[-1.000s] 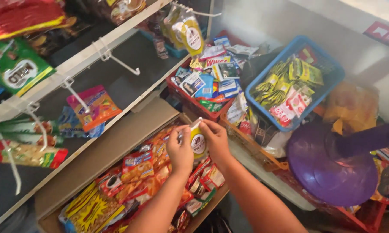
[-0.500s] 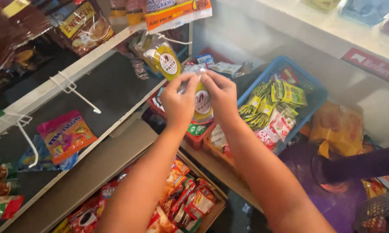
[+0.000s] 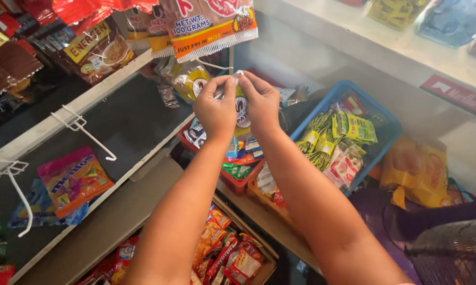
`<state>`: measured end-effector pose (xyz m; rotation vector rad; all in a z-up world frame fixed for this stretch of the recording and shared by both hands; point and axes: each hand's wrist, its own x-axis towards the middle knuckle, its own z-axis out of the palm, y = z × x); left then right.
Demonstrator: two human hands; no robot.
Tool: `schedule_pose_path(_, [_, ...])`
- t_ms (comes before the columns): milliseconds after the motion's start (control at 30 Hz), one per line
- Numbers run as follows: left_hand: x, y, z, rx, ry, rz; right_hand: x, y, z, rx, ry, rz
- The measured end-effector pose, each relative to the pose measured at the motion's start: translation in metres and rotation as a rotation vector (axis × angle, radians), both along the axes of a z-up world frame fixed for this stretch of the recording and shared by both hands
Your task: The recorder is organizing sauce pouches and snack bags on retail shelving and into a cardboard box.
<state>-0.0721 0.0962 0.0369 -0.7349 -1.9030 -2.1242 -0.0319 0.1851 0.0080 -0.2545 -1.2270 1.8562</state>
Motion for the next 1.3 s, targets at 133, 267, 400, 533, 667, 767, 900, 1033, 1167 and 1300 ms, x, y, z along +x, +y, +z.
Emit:
schedule_pose_path(133, [-0.003, 0.001, -0.001, -0.016, 0.009, 0.039, -0.004, -0.002, 0.004, 0.004, -0.013, 0.003])
schedule_pose_path(267, [-0.008, 0.004, -0.001, -0.052, 0.037, 0.094, -0.012, 0.003, 0.001, -0.008, -0.009, -0.006])
schedule_pose_path(400, [-0.014, 0.007, -0.003, -0.064, 0.030, 0.103, -0.018, 0.005, 0.001, 0.005, -0.020, -0.016])
schedule_pose_path(533, [-0.016, 0.010, -0.003, -0.052, 0.004, 0.102, -0.021, 0.006, 0.002, 0.004, -0.037, -0.020])
schedule_pose_path(667, [-0.021, 0.014, -0.003, -0.090, 0.004, 0.149, -0.025, 0.008, 0.004, 0.005, -0.084, -0.047])
schedule_pose_path(767, [-0.024, 0.015, -0.008, -0.099, 0.007, 0.167, -0.028, 0.010, 0.001, -0.018, -0.074, -0.009])
schedule_pose_path(900, [-0.031, 0.017, -0.014, -0.097, -0.031, 0.154, -0.032, 0.011, 0.001, -0.060, -0.079, 0.025])
schedule_pose_path(1033, [-0.043, 0.020, -0.025, -0.129, -0.009, 0.188, -0.043, 0.016, -0.008, -0.065, -0.149, 0.046])
schedule_pose_path(1167, [-0.055, 0.019, -0.034, -0.131, -0.026, 0.188, -0.061, 0.021, -0.035, 0.063, -0.173, -0.047])
schedule_pose_path(1300, [-0.069, 0.020, -0.045, -0.105, -0.027, 0.190, -0.067, 0.015, -0.055, 0.199, -0.098, -0.135])
